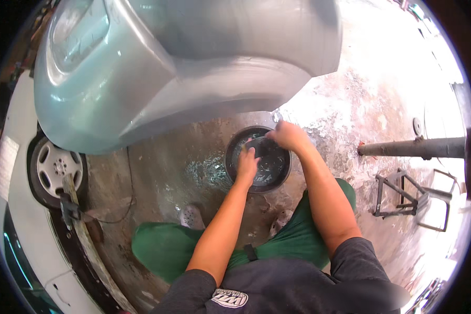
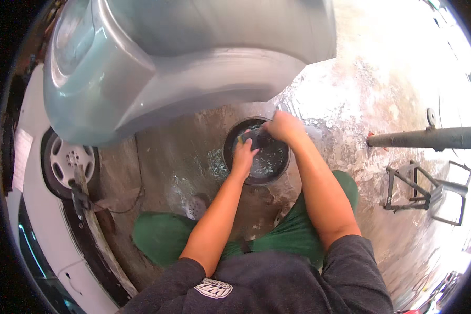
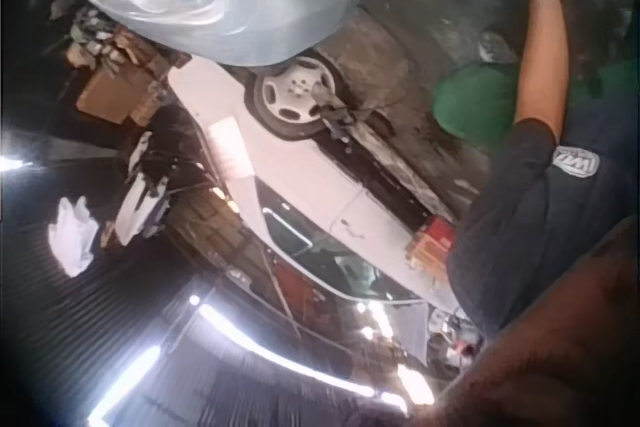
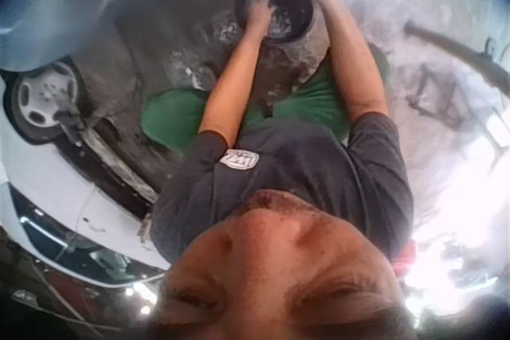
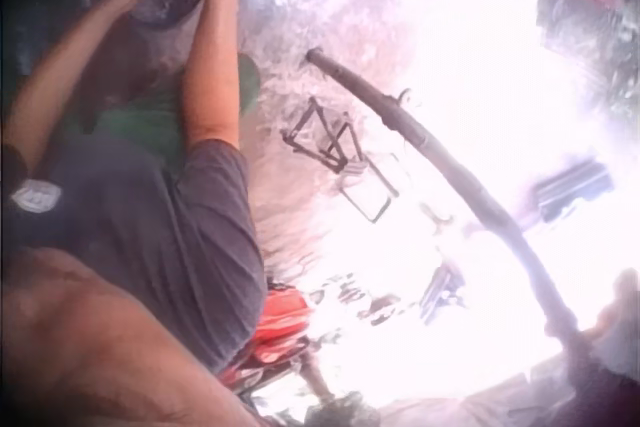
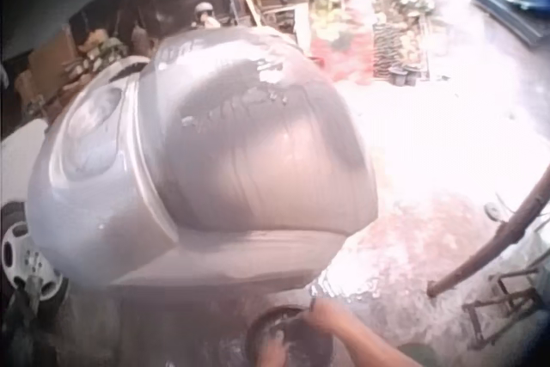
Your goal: Sanding a car bumper with a sanding block and water.
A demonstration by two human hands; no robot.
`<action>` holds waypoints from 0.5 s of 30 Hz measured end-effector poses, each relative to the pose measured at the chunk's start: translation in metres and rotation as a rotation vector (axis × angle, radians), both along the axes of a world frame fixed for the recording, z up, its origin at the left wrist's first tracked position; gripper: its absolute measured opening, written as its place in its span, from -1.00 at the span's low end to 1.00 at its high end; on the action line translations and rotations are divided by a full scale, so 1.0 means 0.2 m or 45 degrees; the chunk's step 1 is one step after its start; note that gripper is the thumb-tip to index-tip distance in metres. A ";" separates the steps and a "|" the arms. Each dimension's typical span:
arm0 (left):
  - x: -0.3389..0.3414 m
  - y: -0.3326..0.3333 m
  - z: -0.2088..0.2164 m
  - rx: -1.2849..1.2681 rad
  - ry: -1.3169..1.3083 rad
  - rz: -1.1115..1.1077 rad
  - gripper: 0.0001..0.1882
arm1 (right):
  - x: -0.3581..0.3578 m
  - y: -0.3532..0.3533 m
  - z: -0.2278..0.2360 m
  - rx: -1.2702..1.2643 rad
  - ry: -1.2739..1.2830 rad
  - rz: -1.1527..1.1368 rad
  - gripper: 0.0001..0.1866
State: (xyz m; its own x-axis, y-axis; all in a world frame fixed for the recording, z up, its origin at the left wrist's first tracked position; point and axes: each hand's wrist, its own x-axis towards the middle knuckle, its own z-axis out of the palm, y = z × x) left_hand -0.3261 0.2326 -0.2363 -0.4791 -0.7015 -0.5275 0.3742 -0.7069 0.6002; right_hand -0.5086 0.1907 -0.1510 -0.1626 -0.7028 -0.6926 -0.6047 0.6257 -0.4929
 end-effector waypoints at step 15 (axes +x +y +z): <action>-0.05 -0.16 0.63 -0.602 -0.948 0.472 -0.43 | 0.12 -0.13 -0.04 -0.921 -1.834 -1.397 -0.68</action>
State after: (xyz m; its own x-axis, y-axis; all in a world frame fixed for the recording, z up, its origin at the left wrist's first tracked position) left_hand -0.3355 0.2006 -0.1096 0.1603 -0.9598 -0.2303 -0.0680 -0.2435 0.9675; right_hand -0.4843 0.1652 -0.1594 -0.3245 -0.8745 -0.3605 0.8691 -0.1253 -0.4784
